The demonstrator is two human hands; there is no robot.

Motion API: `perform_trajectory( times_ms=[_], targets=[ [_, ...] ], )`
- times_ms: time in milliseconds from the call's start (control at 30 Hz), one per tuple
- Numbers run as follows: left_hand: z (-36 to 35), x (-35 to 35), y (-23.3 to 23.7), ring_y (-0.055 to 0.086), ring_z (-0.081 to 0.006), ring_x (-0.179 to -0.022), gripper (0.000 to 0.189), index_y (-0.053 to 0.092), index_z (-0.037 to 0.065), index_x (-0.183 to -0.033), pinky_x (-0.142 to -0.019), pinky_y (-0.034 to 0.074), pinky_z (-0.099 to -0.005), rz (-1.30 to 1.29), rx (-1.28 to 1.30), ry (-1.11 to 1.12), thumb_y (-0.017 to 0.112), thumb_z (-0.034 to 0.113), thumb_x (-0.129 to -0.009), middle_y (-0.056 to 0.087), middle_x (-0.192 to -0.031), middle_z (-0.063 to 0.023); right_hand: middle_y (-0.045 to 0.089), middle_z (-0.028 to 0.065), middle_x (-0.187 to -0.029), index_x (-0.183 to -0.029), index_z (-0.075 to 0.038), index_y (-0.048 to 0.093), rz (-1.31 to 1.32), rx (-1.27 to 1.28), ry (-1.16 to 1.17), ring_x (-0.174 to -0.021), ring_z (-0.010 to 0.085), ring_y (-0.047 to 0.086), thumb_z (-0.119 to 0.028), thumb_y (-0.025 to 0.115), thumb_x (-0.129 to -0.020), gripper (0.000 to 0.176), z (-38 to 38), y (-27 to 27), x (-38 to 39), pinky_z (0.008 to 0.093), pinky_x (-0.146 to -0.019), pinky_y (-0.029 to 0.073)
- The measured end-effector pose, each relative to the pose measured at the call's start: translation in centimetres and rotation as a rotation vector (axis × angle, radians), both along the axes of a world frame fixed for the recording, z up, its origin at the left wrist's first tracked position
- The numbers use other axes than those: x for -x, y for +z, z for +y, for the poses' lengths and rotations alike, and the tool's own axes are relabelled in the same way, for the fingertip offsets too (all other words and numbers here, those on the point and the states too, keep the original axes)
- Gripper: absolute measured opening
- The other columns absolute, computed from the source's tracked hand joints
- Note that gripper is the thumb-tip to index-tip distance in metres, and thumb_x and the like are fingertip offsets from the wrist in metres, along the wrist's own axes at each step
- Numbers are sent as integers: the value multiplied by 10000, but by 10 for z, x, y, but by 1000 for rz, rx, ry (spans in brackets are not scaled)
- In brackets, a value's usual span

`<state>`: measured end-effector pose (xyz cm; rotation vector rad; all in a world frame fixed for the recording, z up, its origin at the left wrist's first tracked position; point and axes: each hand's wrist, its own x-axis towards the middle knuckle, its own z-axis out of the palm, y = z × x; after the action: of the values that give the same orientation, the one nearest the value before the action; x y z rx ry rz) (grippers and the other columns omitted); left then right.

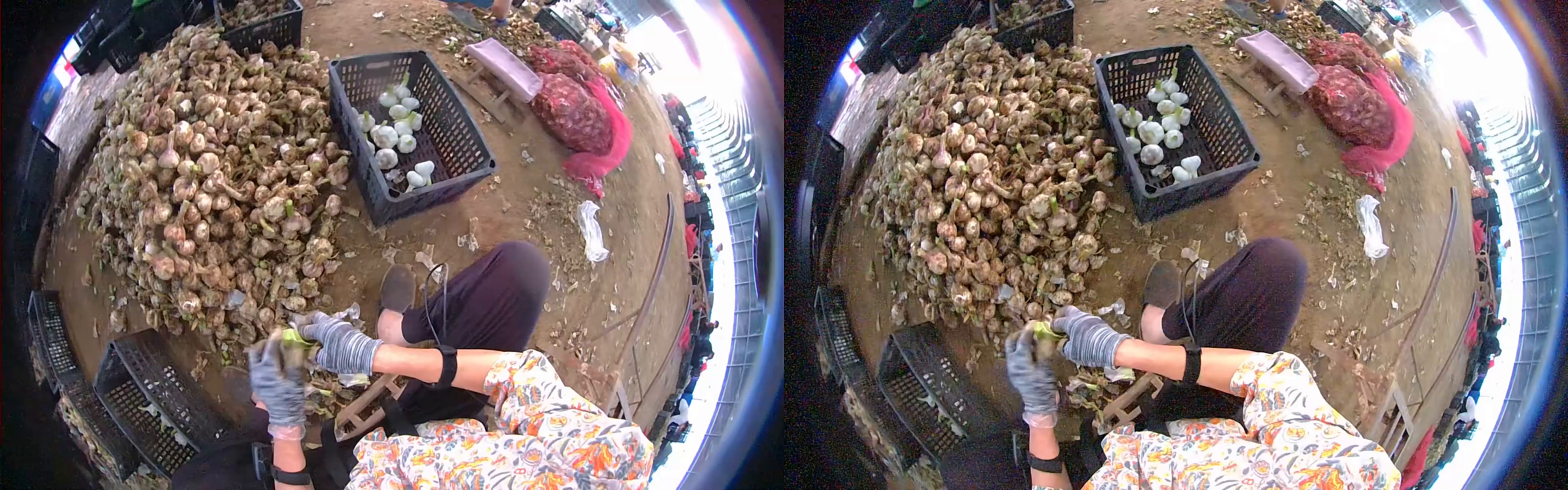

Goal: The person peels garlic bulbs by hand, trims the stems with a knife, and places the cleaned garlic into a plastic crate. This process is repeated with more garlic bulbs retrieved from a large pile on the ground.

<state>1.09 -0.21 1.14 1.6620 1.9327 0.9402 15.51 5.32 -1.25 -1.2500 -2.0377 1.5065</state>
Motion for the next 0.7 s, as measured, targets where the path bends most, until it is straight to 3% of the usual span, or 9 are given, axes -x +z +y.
perform_trajectory(
  times_ms=[100,167,300,333,367,433,500,567,700],
  targets=[
    [2,6,-16,497,-198,-846,352,558,-14,-999,-779,406,-296,-87,74,-39,630,264,-795,512,-876,-87,551,215,-952,-1035,33,563,15,-70,2,-888,361,541,-118,540,-692,376,0,4,-3,380,-786,444],
    [2,10,-22,492,-181,-836,328,549,-16,-968,-778,398,-288,-493,209,9,650,234,-781,510,-889,-85,561,221,-942,-1036,29,563,20,-48,-17,-887,355,544,-120,535,-706,364,0,3,-3,383,-786,442],
    [3,13,-24,486,-166,-785,301,543,-13,-903,-739,405,-293,-239,55,-5,639,251,-795,509,-858,-77,604,181,-903,-1052,0,558,-33,73,-101,-784,280,593,-107,552,-724,345,2,-1,-7,341,-714,478],
    [2,16,-24,476,-128,-779,280,541,5,-912,-721,415,-289,-693,228,110,619,256,-817,514,-848,-45,608,157,-884,-1052,-8,555,39,408,-137,-770,255,589,-81,535,-736,325,6,-4,-9,323,-706,479],
    [3,12,-10,477,-113,-779,259,534,14,-931,-706,423,-277,-802,229,135,597,244,-832,527,-854,-30,612,133,-866,-1053,-16,553,108,751,-162,-755,230,585,-55,517,-748,309,12,-4,-8,305,-697,480],
    [2,24,-9,501,-122,-783,245,535,5,-967,-714,431,-261,-604,312,106,559,208,-831,551,-879,-43,592,108,-859,-1035,-44,558,351,428,-72,-675,215,576,-12,465,-788,265,-4,-76,-20,329,-615,487],
    [4,29,-4,512,-113,-776,242,555,16,-954,-694,433,-254,-646,247,-11,550,225,-833,567,-845,-32,568,100,-895,-1041,-55,535,320,105,108,-621,222,576,-84,470,-809,243,13,-66,-26,391,-537,479],
    [-4,35,-10,539,-112,-786,338,578,31,-968,-717,438,-253,-939,292,40,597,334,-820,595,-874,-39,563,111,-906,-1013,-75,540,480,1419,-523,-578,234,570,-185,509,-788,253,32,-23,-19,431,-481,459],
    [-8,30,-2,587,-180,-885,459,559,13,-1038,-783,477,-302,-1475,345,69,619,396,-791,603,-950,-72,567,132,-888,-999,-75,562,289,1291,-579,-616,261,583,-318,547,-757,343,20,-73,-24,417,-549,484]
  ],
)
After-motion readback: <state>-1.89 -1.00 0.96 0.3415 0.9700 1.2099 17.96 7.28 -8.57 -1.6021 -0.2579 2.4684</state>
